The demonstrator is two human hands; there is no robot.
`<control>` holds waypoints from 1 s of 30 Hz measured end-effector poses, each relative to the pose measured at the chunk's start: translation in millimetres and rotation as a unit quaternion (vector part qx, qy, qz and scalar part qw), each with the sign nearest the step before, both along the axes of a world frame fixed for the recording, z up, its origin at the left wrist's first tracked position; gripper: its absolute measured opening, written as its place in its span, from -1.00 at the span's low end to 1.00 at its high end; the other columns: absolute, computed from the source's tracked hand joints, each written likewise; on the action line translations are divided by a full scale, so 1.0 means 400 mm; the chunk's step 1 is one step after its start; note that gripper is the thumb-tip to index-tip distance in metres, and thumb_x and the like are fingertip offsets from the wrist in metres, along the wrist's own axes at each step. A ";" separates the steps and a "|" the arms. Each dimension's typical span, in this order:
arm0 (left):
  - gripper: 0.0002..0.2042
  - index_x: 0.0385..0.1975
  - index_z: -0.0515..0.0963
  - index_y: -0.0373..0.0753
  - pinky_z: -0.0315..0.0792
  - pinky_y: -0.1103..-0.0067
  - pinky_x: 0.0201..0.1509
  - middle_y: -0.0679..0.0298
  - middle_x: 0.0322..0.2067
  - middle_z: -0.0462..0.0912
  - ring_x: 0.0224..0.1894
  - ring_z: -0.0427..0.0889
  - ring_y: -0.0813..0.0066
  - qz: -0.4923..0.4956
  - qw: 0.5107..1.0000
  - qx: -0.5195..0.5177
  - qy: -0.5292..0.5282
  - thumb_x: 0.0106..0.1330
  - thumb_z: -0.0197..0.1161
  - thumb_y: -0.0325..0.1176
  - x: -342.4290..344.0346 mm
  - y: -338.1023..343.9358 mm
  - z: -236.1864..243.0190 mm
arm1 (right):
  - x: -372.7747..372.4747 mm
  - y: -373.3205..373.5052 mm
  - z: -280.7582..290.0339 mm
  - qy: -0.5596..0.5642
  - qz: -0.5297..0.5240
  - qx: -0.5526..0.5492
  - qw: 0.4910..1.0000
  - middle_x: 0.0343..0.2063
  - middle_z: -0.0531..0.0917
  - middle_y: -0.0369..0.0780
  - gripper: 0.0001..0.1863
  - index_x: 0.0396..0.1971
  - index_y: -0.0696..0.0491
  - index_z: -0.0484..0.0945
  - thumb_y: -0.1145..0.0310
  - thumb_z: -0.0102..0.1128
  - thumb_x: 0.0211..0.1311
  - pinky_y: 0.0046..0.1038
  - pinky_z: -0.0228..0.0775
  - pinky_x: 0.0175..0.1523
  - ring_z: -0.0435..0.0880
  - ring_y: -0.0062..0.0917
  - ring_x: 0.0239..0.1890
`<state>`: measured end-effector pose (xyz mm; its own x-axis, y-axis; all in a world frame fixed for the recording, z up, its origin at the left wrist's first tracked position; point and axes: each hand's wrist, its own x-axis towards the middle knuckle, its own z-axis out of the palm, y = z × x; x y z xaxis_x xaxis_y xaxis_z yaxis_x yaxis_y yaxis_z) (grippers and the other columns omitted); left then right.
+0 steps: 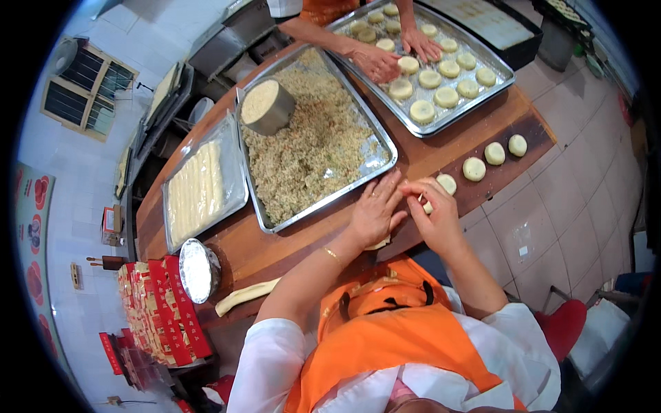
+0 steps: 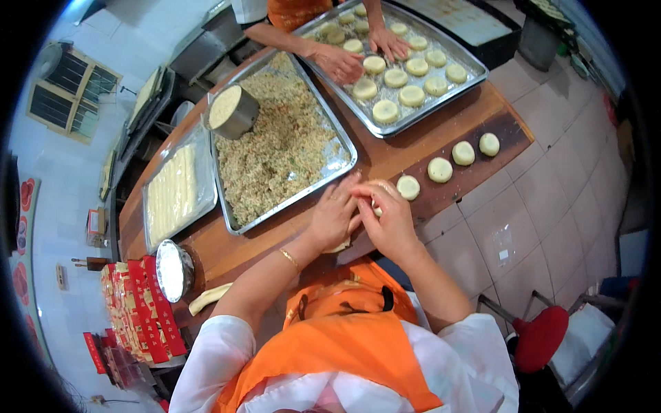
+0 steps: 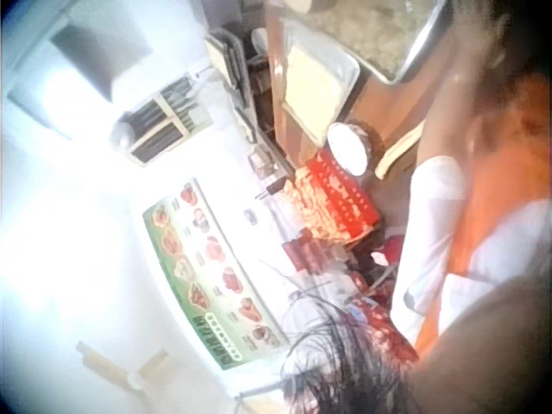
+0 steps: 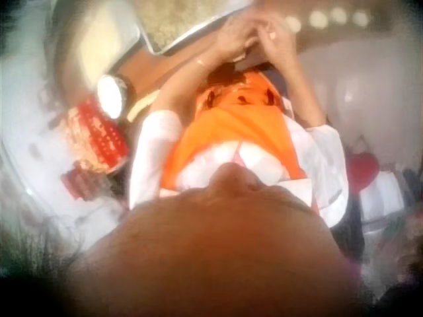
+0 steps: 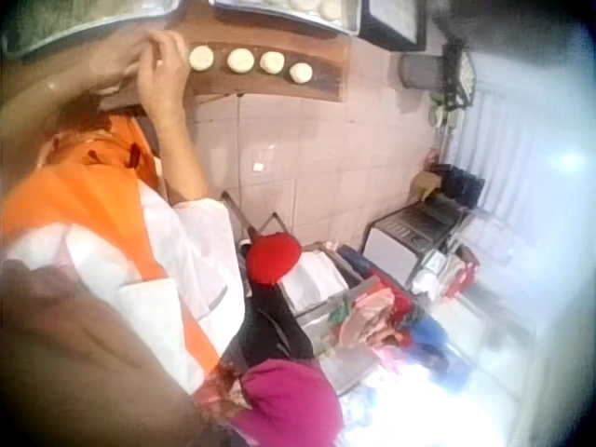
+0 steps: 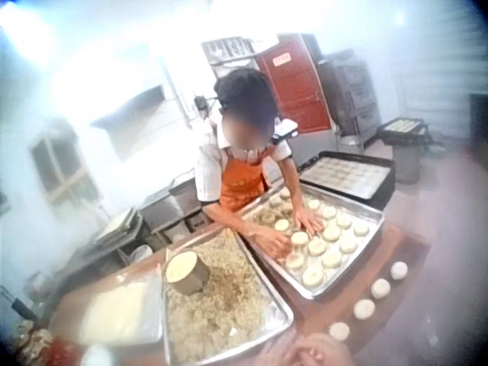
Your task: The person prepares pastries by tearing small pieces from a long dough rope, flattening them by hand, adding filling from a large tray, and rolling them into balls before placing them on a baking sheet.
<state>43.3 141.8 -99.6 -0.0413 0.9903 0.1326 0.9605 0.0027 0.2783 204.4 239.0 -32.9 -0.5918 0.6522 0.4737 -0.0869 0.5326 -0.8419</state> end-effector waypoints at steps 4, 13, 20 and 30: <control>-0.35 0.41 0.21 -0.25 0.07 0.28 0.50 0.08 0.41 0.23 0.46 0.20 0.15 -0.003 0.999 0.042 -0.025 0.34 0.20 -0.19 -0.028 0.013 0.004 | 0.046 -0.008 -0.002 -0.046 0.002 -0.029 0.999 -0.25 0.65 -0.18 -0.83 -0.17 0.13 0.62 0.59 0.17 0.25 -0.47 0.49 -0.22 0.65 -0.40 -0.24; -0.34 0.42 0.18 -0.27 0.00 0.25 0.53 0.03 0.42 0.21 0.50 0.12 0.13 0.053 0.996 0.065 0.011 0.34 0.19 -0.22 0.052 -0.052 0.025 | 0.077 -0.045 -0.033 -0.061 -0.003 -0.045 0.997 -0.29 0.65 -0.18 -0.82 -0.16 0.15 0.64 0.61 0.15 0.28 -0.50 0.50 -0.21 0.66 -0.47 -0.29; -0.47 0.35 0.27 -0.37 0.17 0.24 0.45 -0.07 0.29 0.37 0.41 0.26 -0.04 0.096 0.962 0.120 -0.225 0.35 0.05 -0.46 0.010 -0.146 -0.041 | -0.075 -0.011 -0.008 -0.077 0.050 0.040 0.995 -0.29 0.66 -0.13 -0.84 -0.18 0.18 0.61 0.60 0.21 0.24 -0.48 0.52 -0.21 0.68 -0.40 -0.33; -0.77 -0.13 0.51 -0.36 0.46 0.23 0.01 -0.07 -0.14 0.54 -0.08 0.54 -0.10 0.095 0.977 0.052 -0.184 0.21 0.18 -0.52 0.003 -0.240 0.012 | -0.493 0.193 -0.136 -0.451 0.048 0.335 0.826 -0.15 0.56 0.10 -0.65 -0.09 0.28 0.50 0.55 0.25 0.09 -0.19 0.55 -0.06 0.67 -0.10 -0.13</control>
<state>44.7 45.8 -94.8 -0.2862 0.9421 0.1746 0.7809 0.1238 0.6123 7.1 316.4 -87.4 -0.9346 0.3526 0.0478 0.3461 0.9320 -0.1072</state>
